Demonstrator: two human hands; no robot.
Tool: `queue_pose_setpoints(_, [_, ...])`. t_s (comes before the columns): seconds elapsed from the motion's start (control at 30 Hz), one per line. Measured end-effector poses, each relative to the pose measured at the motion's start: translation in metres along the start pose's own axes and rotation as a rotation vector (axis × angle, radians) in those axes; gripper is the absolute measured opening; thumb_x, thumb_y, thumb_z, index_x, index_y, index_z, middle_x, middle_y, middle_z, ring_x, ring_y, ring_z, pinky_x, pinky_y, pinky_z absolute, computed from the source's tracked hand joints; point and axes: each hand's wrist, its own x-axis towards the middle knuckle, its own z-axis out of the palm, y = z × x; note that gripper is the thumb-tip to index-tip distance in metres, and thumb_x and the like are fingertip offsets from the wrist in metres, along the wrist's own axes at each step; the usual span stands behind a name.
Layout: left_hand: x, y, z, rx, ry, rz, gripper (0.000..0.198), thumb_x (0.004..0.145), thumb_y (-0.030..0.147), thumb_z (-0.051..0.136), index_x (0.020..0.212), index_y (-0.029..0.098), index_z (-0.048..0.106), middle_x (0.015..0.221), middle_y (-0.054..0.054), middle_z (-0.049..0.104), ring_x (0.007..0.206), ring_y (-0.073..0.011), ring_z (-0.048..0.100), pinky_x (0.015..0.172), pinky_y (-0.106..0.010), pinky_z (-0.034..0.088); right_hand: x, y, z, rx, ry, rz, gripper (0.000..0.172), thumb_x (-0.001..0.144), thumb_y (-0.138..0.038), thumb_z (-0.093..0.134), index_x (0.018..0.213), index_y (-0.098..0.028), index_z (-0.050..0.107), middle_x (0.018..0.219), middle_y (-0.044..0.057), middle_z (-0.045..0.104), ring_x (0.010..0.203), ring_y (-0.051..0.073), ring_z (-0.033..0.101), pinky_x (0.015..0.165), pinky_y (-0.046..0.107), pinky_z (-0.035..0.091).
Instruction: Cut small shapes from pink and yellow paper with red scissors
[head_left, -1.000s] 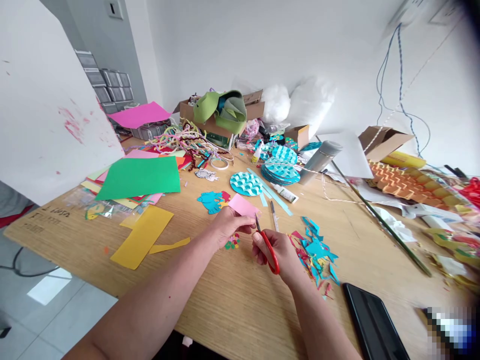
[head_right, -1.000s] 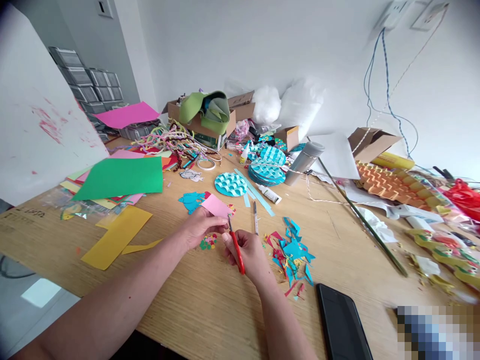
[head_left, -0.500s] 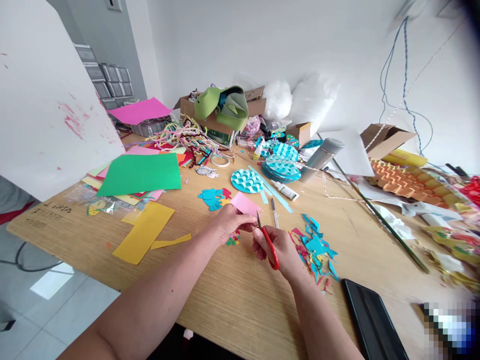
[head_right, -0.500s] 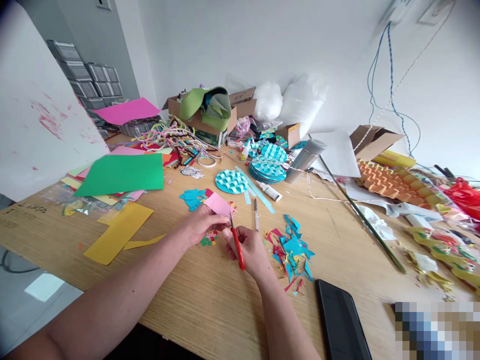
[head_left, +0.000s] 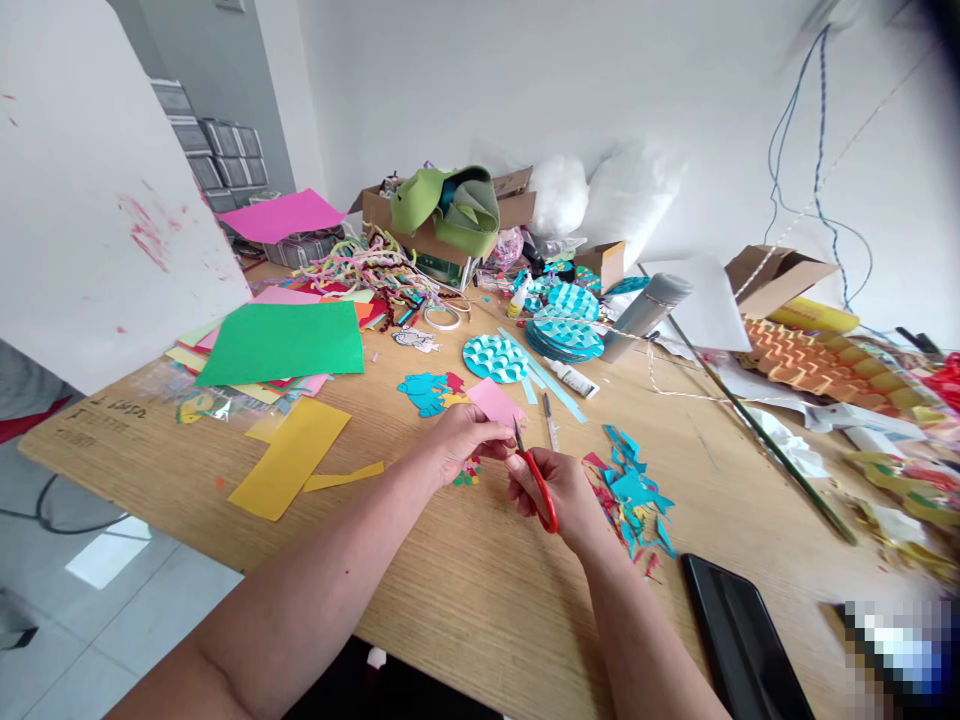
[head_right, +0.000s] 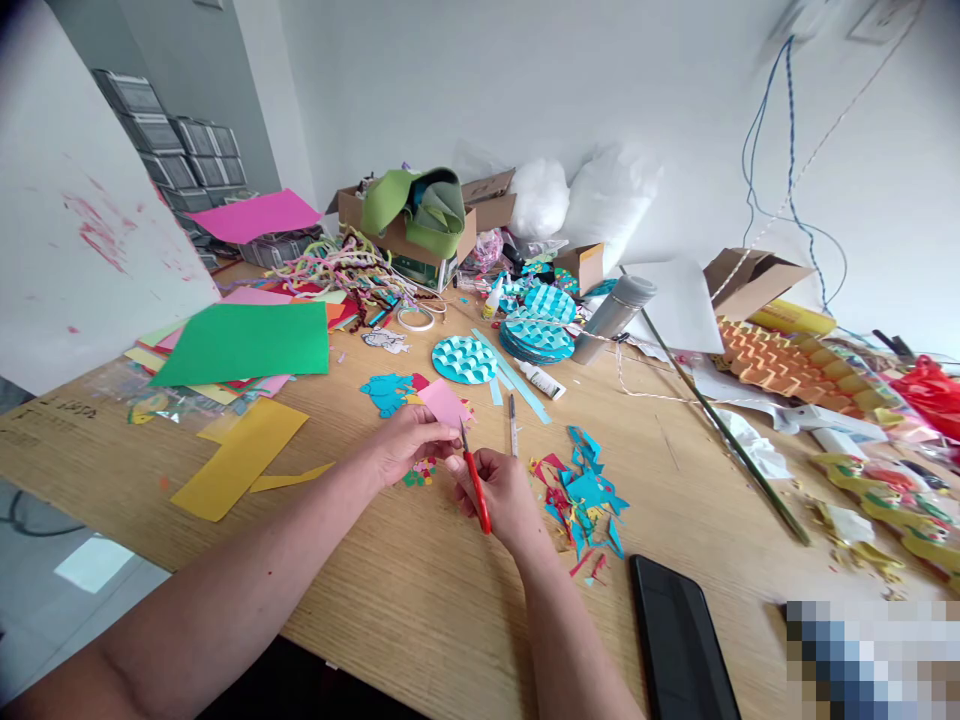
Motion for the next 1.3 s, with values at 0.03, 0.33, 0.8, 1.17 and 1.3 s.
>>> queue_pose_setpoints(0.03, [0.0004, -0.0001, -0.0004, 0.003, 0.004, -0.006, 0.014, 0.058, 0.018, 0.072, 0.067, 0.009, 0.066, 0.061, -0.004, 0.064, 0.054, -0.0099, 0.058, 0.055, -0.022, 0.046, -0.0001, 0.0002, -0.0001, -0.001, -0.001, 0.000, 0.054, 0.065, -0.068, 0.067, 0.055, -0.016, 0.057, 0.043, 0.000, 0.055, 0.036, 0.010, 0.049, 0.035, 0.019, 0.033])
queue_pose_setpoints(0.33, [0.0014, -0.0010, -0.0014, 0.015, -0.023, -0.038, 0.018, 0.055, 0.021, 0.075, 0.065, 0.009, 0.065, 0.060, -0.005, 0.065, 0.050, -0.0111, 0.058, 0.056, -0.025, 0.048, 0.0003, 0.0033, -0.0019, -0.017, -0.014, -0.020, 0.054, 0.070, -0.068, 0.063, 0.057, -0.016, 0.058, 0.047, 0.002, 0.058, 0.039, 0.012, 0.052, 0.038, 0.021, 0.036])
queue_pose_setpoints(0.8, [0.0024, -0.0014, -0.0032, 0.000, -0.045, -0.038, 0.018, 0.056, 0.019, 0.073, 0.068, 0.010, 0.064, 0.057, -0.002, 0.061, 0.049, -0.0081, 0.054, 0.051, -0.021, 0.041, -0.0016, -0.0011, -0.0025, -0.026, -0.010, 0.015, 0.052, 0.065, -0.067, 0.068, 0.056, -0.016, 0.057, 0.045, 0.000, 0.057, 0.037, 0.011, 0.050, 0.037, 0.020, 0.034])
queue_pose_setpoints(1.17, [0.0026, -0.0018, -0.0018, -0.024, -0.020, -0.045, 0.012, 0.058, 0.014, 0.070, 0.067, 0.010, 0.062, 0.052, 0.000, 0.058, 0.043, -0.0049, 0.047, 0.047, -0.020, 0.034, -0.0013, 0.0012, -0.0024, -0.005, -0.022, 0.001, 0.051, 0.068, -0.064, 0.068, 0.057, -0.016, 0.058, 0.046, 0.001, 0.057, 0.038, 0.011, 0.050, 0.038, 0.020, 0.036])
queue_pose_setpoints(1.3, [0.0024, -0.0021, -0.0022, -0.023, -0.053, -0.033, 0.013, 0.059, 0.014, 0.072, 0.065, 0.010, 0.062, 0.052, 0.000, 0.057, 0.042, -0.0045, 0.046, 0.046, -0.019, 0.033, -0.0016, 0.0022, -0.0025, 0.006, -0.032, -0.020, 0.049, 0.070, -0.063, 0.067, 0.059, -0.015, 0.058, 0.051, 0.002, 0.061, 0.040, 0.011, 0.053, 0.040, 0.020, 0.038])
